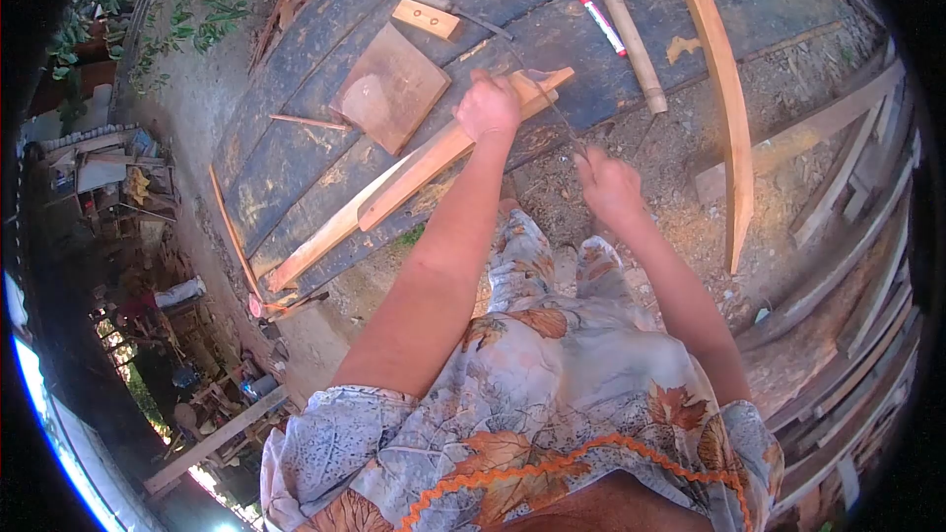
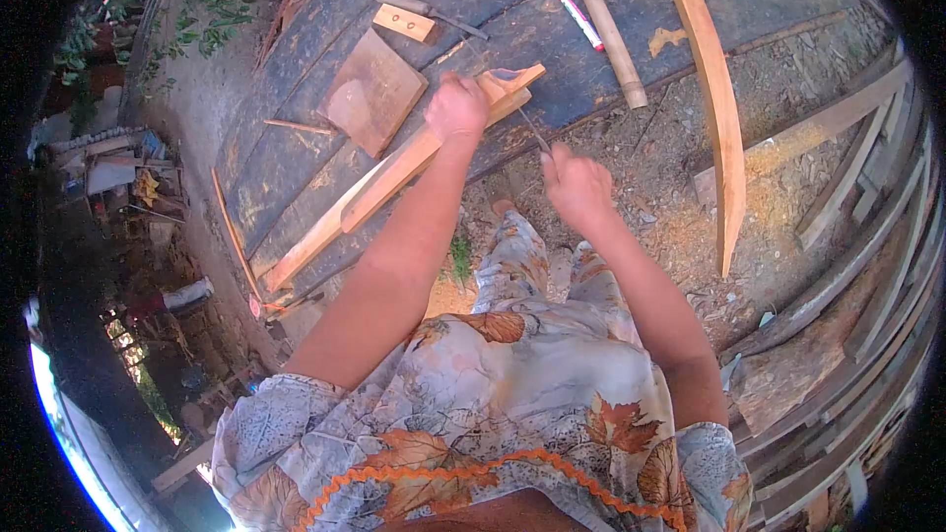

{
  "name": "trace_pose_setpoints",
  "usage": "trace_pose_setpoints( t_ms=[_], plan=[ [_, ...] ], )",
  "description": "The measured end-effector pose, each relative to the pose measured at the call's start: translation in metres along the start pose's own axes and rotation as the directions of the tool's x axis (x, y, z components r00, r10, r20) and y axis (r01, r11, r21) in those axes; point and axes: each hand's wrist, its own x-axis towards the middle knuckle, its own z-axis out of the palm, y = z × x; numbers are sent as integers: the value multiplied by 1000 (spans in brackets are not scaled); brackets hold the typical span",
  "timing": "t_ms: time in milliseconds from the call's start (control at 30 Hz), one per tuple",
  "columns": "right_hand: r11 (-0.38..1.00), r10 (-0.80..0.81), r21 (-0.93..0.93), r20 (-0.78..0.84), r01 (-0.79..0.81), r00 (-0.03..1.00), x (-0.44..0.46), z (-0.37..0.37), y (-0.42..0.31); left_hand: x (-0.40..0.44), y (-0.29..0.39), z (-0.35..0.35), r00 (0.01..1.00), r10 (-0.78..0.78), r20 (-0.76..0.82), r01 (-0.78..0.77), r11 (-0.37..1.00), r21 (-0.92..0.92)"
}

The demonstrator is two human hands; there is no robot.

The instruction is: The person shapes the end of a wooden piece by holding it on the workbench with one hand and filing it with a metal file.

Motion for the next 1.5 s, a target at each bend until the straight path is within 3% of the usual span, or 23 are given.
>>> trace_pose_setpoints(
  t_ms=[67, 233, 533, 867, 1033, 1267, 1367, 1500],
  plan=[
    [1000, -20, 24, -47, 21, 999, 9, 4, -6, -2, 1, 0, 1000, 3, -6, -3, 1000, -6],
    [994, -16, -104, 29, 19, 999, 19, 23, -6, -1, 1, 1, 1000, -1, -17, 1, 1000, 24],
    [990, -19, -140, 92, 32, 996, -2, 21, 2, 0, 1, 2, 1000, 13, -14, -13, 999, 31],
    [997, 32, -68, 121, -24, 992, 13, 13, -7, 0, 2, 0, 1000, 3, 14, -3, 998, 55],
    [999, -31, -17, 62, 32, 998, 58, 27, -23, -1, 4, -1, 1000, 5, 9, -5, 999, 40],
    [996, 67, -75, 159, -55, 985, 4, 17, 1, 0, 3, -1, 1000, -11, 10, 10, 999, 44],
    [991, 107, -98, 144, -94, 984, 9, 16, -4, -1, 2, 0, 1000, 9, 22, -10, 1000, 24],
    [1000, -3, -6, 27, 4, 1000, 56, 33, -23, -1, 0, 1, 1000, 9, 2, -9, 1000, 26]
  ],
)
